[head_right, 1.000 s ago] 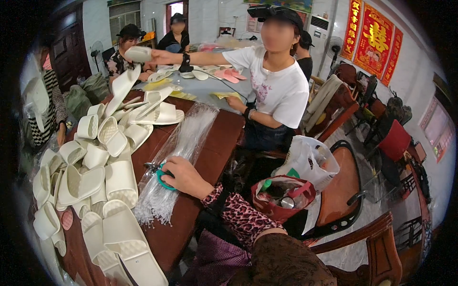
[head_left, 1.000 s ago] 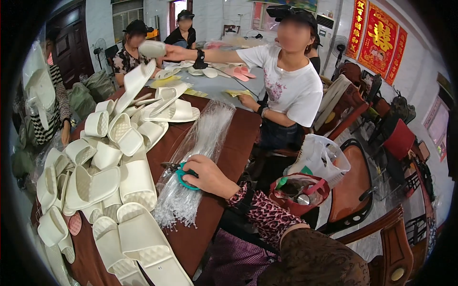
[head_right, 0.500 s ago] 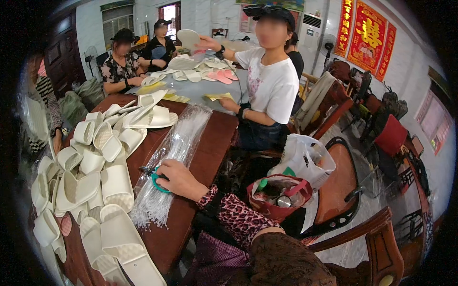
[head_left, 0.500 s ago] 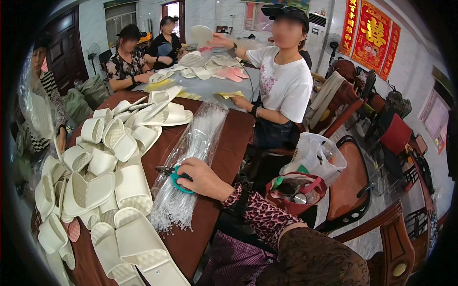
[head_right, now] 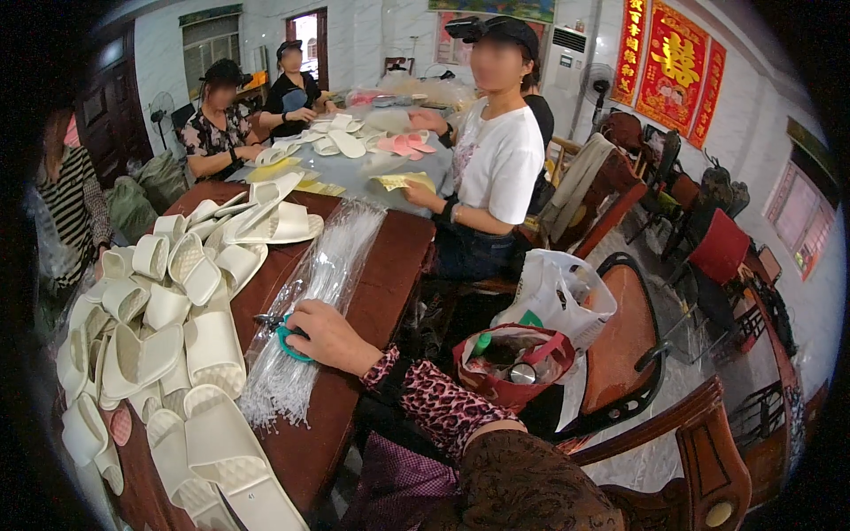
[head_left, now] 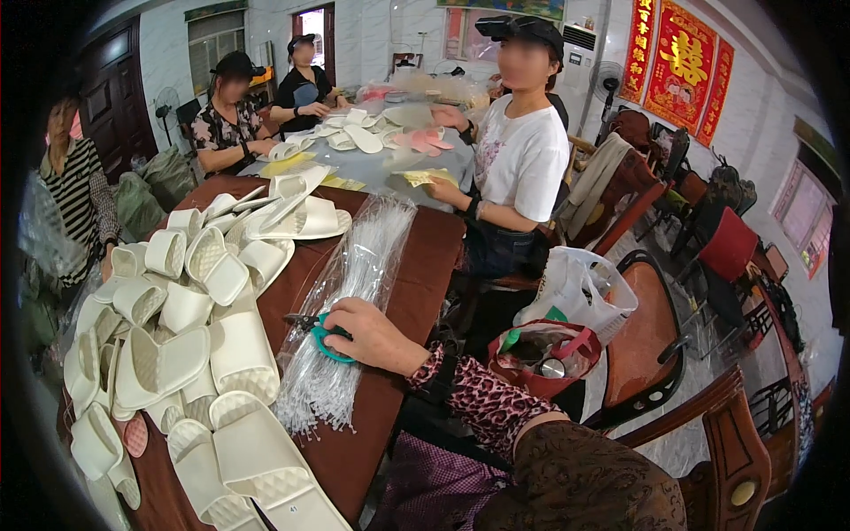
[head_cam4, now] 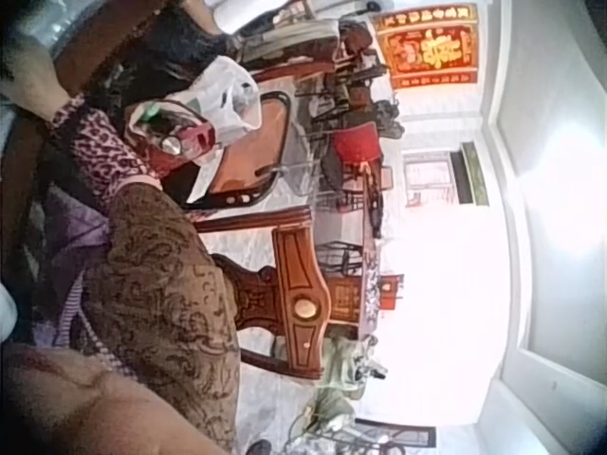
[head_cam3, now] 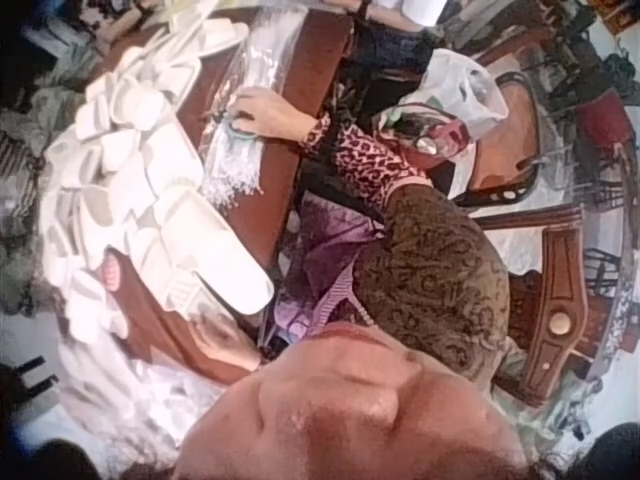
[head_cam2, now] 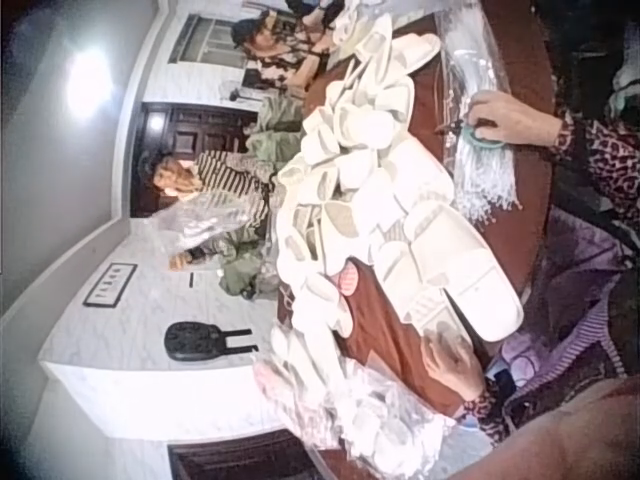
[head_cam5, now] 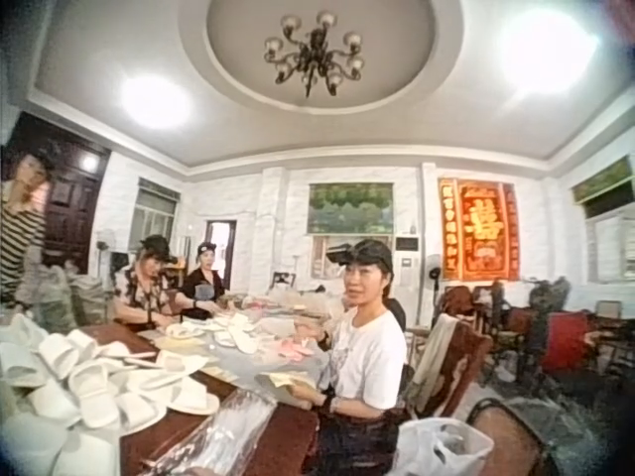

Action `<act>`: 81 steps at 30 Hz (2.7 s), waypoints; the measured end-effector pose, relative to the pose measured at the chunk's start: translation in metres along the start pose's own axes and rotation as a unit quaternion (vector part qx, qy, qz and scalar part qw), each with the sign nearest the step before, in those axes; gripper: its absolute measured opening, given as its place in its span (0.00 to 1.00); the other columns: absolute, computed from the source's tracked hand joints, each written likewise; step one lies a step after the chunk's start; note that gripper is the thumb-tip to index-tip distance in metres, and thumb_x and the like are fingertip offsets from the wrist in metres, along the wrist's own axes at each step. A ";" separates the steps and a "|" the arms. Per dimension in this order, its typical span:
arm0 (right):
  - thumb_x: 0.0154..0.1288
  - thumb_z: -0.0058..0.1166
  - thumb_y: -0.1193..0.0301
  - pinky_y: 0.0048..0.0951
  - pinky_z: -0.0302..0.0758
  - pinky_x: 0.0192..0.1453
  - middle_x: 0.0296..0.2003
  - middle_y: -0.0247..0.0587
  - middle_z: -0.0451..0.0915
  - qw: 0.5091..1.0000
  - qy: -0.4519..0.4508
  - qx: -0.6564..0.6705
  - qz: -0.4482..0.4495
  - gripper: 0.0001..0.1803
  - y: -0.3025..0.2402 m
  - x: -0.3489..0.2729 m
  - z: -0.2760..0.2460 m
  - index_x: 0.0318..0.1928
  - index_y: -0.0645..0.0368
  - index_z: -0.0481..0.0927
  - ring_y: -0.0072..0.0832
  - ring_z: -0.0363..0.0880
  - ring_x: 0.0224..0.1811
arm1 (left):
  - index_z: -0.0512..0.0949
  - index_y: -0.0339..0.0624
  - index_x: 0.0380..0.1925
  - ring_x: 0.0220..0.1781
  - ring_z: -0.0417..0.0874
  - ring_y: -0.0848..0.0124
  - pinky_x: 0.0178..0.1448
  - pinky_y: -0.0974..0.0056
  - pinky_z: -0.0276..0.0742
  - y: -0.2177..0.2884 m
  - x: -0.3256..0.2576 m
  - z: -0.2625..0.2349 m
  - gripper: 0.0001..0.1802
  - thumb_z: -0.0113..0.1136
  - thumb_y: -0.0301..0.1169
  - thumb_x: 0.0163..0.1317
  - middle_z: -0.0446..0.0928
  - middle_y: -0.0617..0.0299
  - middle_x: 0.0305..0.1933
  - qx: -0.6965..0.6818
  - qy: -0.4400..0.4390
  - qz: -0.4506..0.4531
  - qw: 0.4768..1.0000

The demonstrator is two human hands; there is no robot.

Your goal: Trim excess threads from slippers and pack them into plastic bags for shipment.

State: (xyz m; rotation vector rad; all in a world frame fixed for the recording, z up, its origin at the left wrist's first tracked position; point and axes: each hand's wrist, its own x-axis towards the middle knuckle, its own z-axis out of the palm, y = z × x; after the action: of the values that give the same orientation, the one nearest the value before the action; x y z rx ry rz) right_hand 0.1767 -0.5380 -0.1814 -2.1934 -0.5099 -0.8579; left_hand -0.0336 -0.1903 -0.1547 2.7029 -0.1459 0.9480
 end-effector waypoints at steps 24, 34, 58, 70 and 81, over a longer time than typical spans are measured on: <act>0.49 0.59 0.70 0.40 0.70 0.44 0.31 0.47 0.73 1.000 0.003 0.005 -0.003 0.10 0.002 0.003 -0.001 0.29 0.62 0.75 0.44 0.72 0.38 | 0.78 0.33 0.43 0.53 0.76 0.50 0.57 0.51 0.71 0.004 -0.001 0.001 0.15 0.60 0.30 0.58 0.75 0.44 0.51 -0.008 -0.018 -0.007 1.000; 0.48 0.60 0.70 0.39 0.70 0.43 0.31 0.47 0.73 1.000 0.007 -0.005 -0.014 0.10 0.006 -0.004 -0.002 0.29 0.63 0.77 0.44 0.72 0.38 | 0.79 0.32 0.40 0.51 0.77 0.51 0.56 0.52 0.72 0.003 -0.001 0.003 0.14 0.62 0.29 0.56 0.76 0.45 0.49 -0.015 0.040 0.005 0.999; 0.50 0.58 0.66 0.39 0.71 0.44 0.31 0.45 0.74 0.998 0.018 -0.054 -0.011 0.11 0.003 -0.002 0.007 0.29 0.61 0.78 0.42 0.73 0.39 | 0.80 0.35 0.38 0.43 0.80 0.53 0.49 0.55 0.76 0.004 -0.014 -0.004 0.14 0.64 0.33 0.55 0.80 0.48 0.42 0.045 0.080 0.042 0.995; 0.50 0.54 0.68 0.41 0.71 0.44 0.30 0.47 0.71 0.998 0.025 -0.058 -0.007 0.10 -0.001 -0.005 0.004 0.25 0.64 0.77 0.43 0.71 0.38 | 0.79 0.31 0.37 0.44 0.81 0.54 0.50 0.57 0.77 0.007 -0.013 -0.003 0.13 0.64 0.30 0.57 0.79 0.46 0.42 0.052 0.092 0.067 0.992; 0.51 0.55 0.68 0.40 0.69 0.46 0.31 0.46 0.72 0.999 0.008 -0.043 -0.005 0.10 -0.005 -0.006 0.001 0.28 0.63 0.78 0.43 0.72 0.40 | 0.79 0.34 0.41 0.49 0.78 0.52 0.53 0.55 0.74 -0.004 -0.014 0.001 0.14 0.62 0.32 0.58 0.78 0.47 0.47 0.047 0.030 0.030 0.998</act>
State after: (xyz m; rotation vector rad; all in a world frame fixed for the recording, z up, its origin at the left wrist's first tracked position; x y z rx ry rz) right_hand 0.1699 -0.5343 -0.1835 -2.2616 -0.4854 -0.9164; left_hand -0.0430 -0.1871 -0.1654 2.7663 -0.1760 1.0784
